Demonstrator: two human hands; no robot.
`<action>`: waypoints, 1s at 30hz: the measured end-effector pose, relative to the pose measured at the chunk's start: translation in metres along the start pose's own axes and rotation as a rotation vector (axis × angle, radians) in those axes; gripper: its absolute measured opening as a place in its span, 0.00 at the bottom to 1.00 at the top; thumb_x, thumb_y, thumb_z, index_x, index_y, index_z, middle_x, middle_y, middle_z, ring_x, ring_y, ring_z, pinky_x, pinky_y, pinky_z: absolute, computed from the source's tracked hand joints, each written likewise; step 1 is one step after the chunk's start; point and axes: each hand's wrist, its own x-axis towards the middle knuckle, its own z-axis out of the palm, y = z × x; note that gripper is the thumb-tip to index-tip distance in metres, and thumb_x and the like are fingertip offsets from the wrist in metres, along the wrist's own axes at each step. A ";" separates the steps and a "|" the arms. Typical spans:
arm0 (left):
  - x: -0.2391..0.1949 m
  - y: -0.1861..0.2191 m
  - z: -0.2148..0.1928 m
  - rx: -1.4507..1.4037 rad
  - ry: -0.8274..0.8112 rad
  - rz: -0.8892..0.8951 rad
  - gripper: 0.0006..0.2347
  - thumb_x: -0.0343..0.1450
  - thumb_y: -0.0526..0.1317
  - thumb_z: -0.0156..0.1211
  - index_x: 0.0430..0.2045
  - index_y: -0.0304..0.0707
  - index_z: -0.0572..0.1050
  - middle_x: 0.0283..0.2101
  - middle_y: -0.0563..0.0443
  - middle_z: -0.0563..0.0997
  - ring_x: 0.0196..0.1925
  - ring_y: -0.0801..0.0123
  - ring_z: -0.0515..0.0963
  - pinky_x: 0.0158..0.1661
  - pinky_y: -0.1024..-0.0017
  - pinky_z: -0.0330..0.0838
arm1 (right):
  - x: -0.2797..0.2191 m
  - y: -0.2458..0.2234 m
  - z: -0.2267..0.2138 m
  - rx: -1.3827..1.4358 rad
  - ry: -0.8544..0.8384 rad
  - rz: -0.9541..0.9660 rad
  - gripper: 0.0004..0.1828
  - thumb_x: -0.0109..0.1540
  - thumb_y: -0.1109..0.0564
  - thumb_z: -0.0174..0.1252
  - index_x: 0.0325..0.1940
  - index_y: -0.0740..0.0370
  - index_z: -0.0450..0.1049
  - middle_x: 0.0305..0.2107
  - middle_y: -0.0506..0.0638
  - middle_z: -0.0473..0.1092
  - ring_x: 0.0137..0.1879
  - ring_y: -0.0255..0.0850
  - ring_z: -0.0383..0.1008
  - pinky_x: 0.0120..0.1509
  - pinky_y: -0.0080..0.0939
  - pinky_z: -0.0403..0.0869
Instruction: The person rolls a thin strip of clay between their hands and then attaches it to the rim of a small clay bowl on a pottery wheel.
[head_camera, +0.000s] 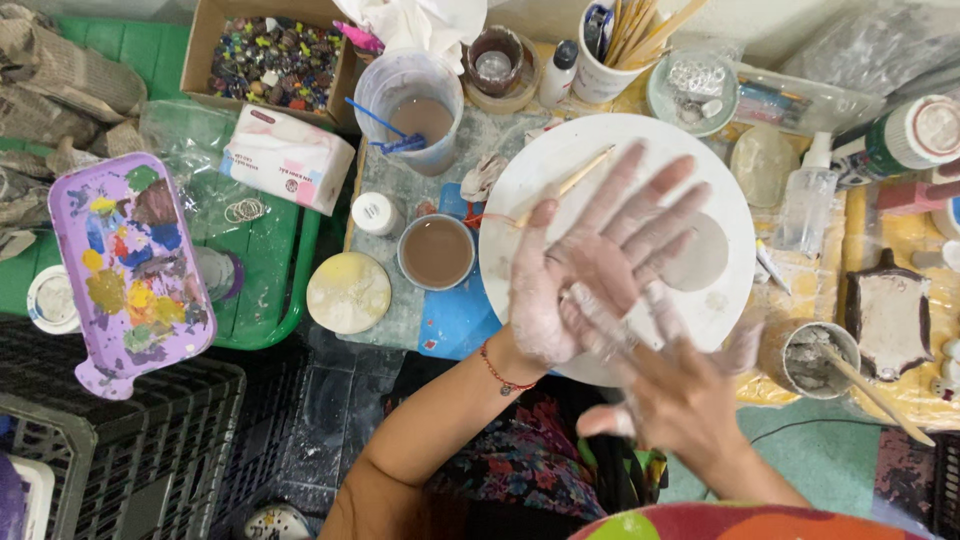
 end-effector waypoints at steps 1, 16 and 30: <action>-0.001 -0.004 -0.001 -0.051 0.011 -0.029 0.33 0.79 0.61 0.31 0.79 0.45 0.44 0.79 0.43 0.50 0.81 0.52 0.49 0.79 0.56 0.43 | -0.001 0.005 0.001 0.026 -0.058 0.036 0.47 0.63 0.17 0.26 0.71 0.38 0.72 0.64 0.38 0.72 0.78 0.53 0.55 0.79 0.66 0.25; -0.005 0.003 0.001 -0.049 0.067 -0.018 0.33 0.80 0.57 0.33 0.78 0.36 0.47 0.78 0.40 0.51 0.81 0.53 0.49 0.80 0.57 0.42 | 0.015 0.012 0.000 0.247 0.018 0.081 0.39 0.71 0.26 0.27 0.60 0.41 0.80 0.55 0.38 0.77 0.75 0.53 0.64 0.81 0.66 0.30; -0.013 -0.030 0.013 0.143 0.093 0.207 0.36 0.77 0.62 0.26 0.79 0.41 0.39 0.82 0.46 0.43 0.83 0.54 0.46 0.78 0.58 0.37 | 0.105 -0.003 0.004 0.334 -0.068 0.415 0.54 0.69 0.24 0.34 0.84 0.65 0.30 0.78 0.70 0.22 0.81 0.67 0.12 0.81 0.72 0.19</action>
